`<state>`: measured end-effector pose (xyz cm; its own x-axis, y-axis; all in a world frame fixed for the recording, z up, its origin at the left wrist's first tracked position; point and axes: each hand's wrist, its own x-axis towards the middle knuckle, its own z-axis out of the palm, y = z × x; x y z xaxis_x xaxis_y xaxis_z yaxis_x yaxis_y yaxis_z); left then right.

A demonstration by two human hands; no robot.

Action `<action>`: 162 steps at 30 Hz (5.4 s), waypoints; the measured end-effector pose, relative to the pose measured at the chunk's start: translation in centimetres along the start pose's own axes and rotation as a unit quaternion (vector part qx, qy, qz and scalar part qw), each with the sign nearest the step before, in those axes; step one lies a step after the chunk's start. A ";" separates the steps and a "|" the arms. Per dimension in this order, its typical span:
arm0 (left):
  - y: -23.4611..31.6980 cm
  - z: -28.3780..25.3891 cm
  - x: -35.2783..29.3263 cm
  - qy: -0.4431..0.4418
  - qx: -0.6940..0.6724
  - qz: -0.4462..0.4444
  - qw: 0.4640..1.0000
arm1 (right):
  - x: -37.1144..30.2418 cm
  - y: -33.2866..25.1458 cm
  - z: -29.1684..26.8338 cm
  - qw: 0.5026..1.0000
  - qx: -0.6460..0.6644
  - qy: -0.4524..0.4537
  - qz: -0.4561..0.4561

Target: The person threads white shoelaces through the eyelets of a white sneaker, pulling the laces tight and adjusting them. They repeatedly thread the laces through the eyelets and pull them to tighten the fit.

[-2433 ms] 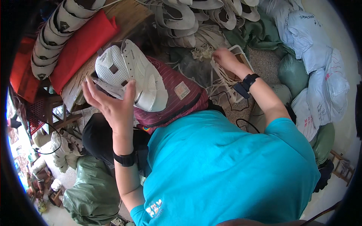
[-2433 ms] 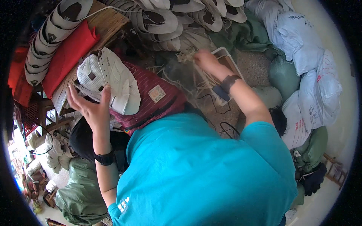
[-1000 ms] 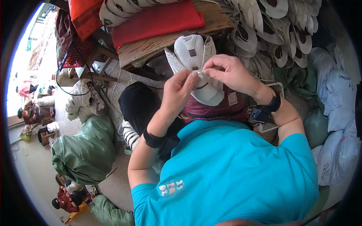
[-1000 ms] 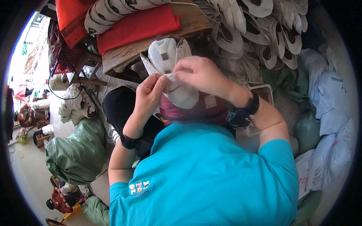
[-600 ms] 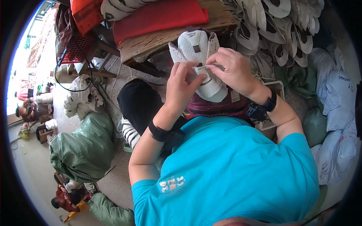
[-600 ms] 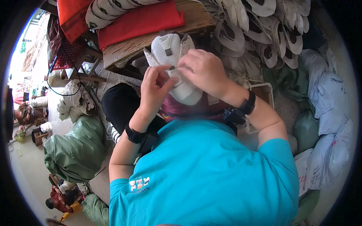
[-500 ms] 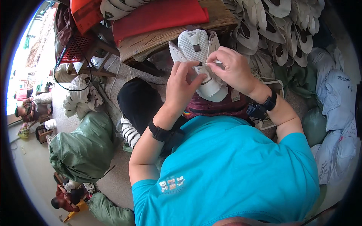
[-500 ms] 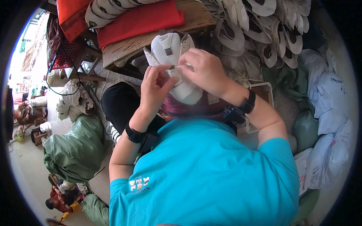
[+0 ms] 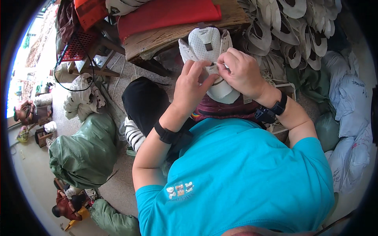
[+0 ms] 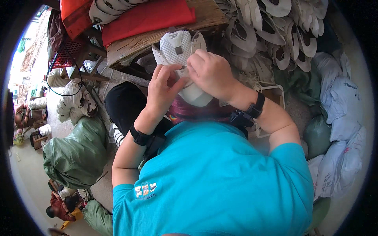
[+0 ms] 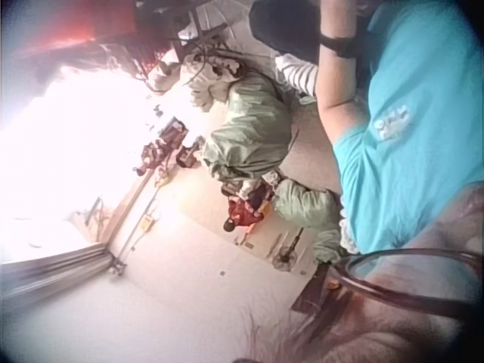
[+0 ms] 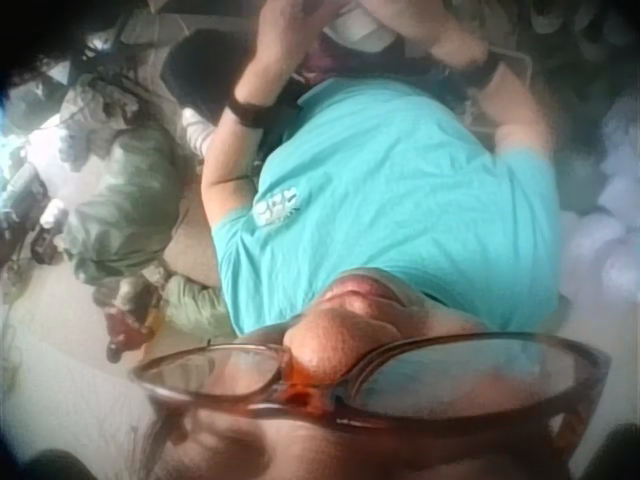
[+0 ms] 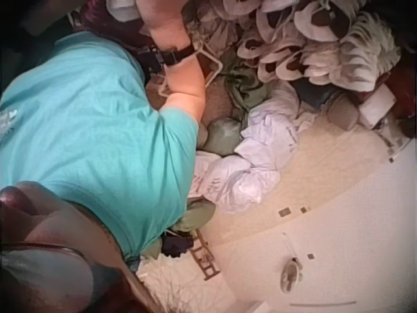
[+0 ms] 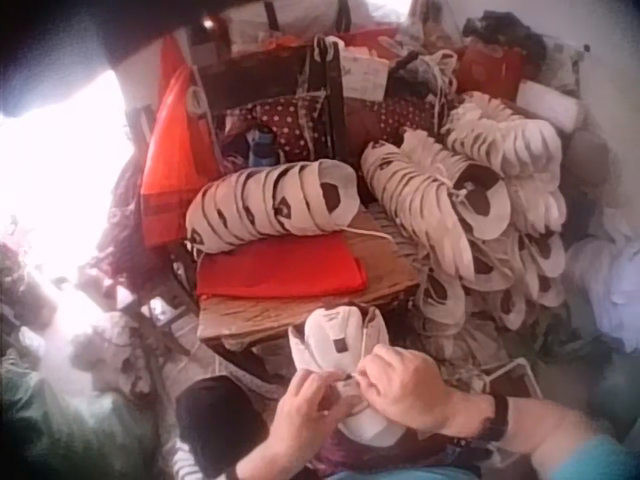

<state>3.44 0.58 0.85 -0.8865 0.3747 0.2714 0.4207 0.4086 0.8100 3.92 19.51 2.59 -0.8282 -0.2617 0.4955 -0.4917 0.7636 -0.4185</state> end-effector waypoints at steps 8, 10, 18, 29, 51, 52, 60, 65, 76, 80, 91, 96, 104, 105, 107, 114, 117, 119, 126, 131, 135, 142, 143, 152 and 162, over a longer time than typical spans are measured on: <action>0.0 0.1 -0.2 -0.004 0.001 -0.013 1.000 | 0.1 0.0 -0.3 0.975 0.175 -0.047 0.131; -0.1 0.2 -0.1 -0.006 0.007 -0.013 1.000 | 0.3 0.3 0.1 0.967 0.211 -0.050 0.133; -0.1 0.5 -0.1 0.001 -0.009 -0.054 0.999 | 1.2 1.1 -1.3 0.970 0.175 -0.122 0.119; -0.3 0.8 -0.4 0.027 -0.033 -0.046 0.998 | 1.3 1.6 -0.7 0.959 0.233 -0.127 0.096; -1.1 -0.6 0.3 0.053 0.040 0.038 0.997 | 1.4 0.7 -0.3 0.959 0.225 -0.135 0.105; -1.2 -0.6 0.6 0.061 0.064 0.076 0.993 | 1.4 0.7 -0.3 0.960 0.221 -0.133 0.110; -2.7 -5.7 0.8 0.086 0.268 0.144 0.949 | 0.7 1.2 -0.7 0.940 0.287 -0.121 0.139; -5.9 -14.8 -1.1 0.306 0.431 0.089 0.844 | -0.1 2.5 -2.1 0.883 0.356 -0.187 0.242; -24.0 -31.2 -15.7 0.464 -0.344 -0.179 0.796 | -8.9 11.5 -3.2 0.951 0.005 -0.266 0.158; -14.2 -22.1 -6.3 0.235 -0.548 -0.119 0.794 | -12.3 16.0 -1.2 0.775 0.235 -0.274 0.519; -3.3 0.8 -0.5 0.049 -0.341 -0.220 0.913 | -34.0 37.8 -8.1 0.421 0.528 0.362 0.643; -1.0 -0.3 -2.0 0.036 -0.355 -0.246 0.901 | -41.5 36.3 -11.5 0.692 0.279 0.076 0.662; -3.2 -0.3 -1.6 0.025 -0.048 -0.091 0.994 | -43.5 37.4 -10.3 0.750 -0.013 -0.135 0.648; -2.5 -0.4 -1.5 0.014 -0.036 -0.113 0.993 | -40.6 36.0 -8.7 0.700 0.188 -0.042 0.688; -2.1 -1.2 -1.6 -0.008 -0.041 -0.144 0.989 | -34.4 32.8 -7.0 0.575 0.475 0.023 0.666; -2.6 -5.0 -4.1 -0.029 0.155 -0.084 0.984 | -7.5 9.9 -3.7 0.674 0.557 -0.012 0.485; -1.3 -6.8 -4.6 -0.013 0.218 -0.061 0.974 | -3.3 5.2 -2.5 0.697 0.586 -0.030 0.412; -1.1 -8.5 -5.1 0.003 0.245 -0.060 0.968 | -2.3 4.5 -1.8 0.747 0.549 -0.091 0.363; -1.3 -15.2 -8.1 0.121 0.379 -0.109 0.911 | -1.1 3.6 -2.1 0.814 0.429 -0.231 0.317; -3.9 -17.7 -11.4 0.302 -0.076 -0.285 0.907 | -0.8 3.3 -1.7 0.821 0.427 -0.224 0.307; -5.1 -18.3 -11.9 0.370 -0.525 -0.215 0.736 | -0.9 2.9 -1.0 0.858 0.407 -0.170 0.264; -14.8 -23.8 -18.3 0.369 -0.674 -0.216 0.603 | 0.0 3.7 -1.4 0.801 0.428 -0.269 0.321; -16.9 -24.8 -20.3 0.395 -0.649 -0.239 0.604 | 0.4 3.8 -1.5 0.798 0.424 -0.284 0.320; -22.2 -28.7 -27.6 0.604 -0.272 -0.308 0.683 | 2.5 3.8 -1.8 0.785 0.391 -0.355 0.325; -2.8 -11.7 -4.9 0.199 -0.237 -0.144 0.940 | 3.4 1.2 -1.7 0.976 -0.034 -0.214 -0.004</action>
<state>4.32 -12.12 3.38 -0.9920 -0.0751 0.1011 0.1019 -0.0071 0.9948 0.93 20.57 5.07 -0.8684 -0.4787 0.1295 -0.4912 0.7942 -0.3576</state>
